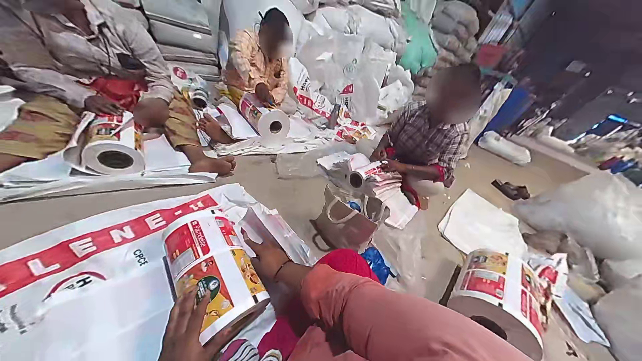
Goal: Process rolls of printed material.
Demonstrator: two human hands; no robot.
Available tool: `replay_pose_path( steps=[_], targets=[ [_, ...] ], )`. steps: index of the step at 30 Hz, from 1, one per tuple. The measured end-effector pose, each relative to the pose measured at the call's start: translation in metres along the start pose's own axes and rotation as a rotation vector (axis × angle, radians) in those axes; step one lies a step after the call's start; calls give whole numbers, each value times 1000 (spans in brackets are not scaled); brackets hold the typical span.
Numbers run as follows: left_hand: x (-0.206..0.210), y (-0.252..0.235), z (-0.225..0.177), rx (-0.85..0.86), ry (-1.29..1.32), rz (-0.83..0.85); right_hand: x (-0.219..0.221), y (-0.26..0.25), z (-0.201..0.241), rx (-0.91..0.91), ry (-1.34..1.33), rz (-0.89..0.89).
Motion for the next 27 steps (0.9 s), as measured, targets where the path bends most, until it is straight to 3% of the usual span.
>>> replay_pose_path(
  steps=[11, 16, 19, 24, 27],
  targets=[
    [5, 1, 6, -26, 1, -39, -4, -1, 11, -33, -66, -81],
    [10, 3, 9, -35, 2, -71, -17, -10, 27, -133, -174, -124],
    [9, 1, 6, -35, 2, -107, -31, -20, 41, -77, -250, -119],
    [6, -2, 4, -81, 11, -71, -28, -49, 47, 217, -493, -126],
    [5, 4, 7, -125, 19, -13, -26, -56, 64, 197, -483, -108]
  ],
)
Point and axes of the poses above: each hand's wrist, its own y-axis away from the middle knuckle, its own x-axis out of the palm, z = x × y, the point moved 5 cm from there along -y, towards the middle knuckle, and after that the axes turned 2 degrees about -z, right-handed, at the moved point
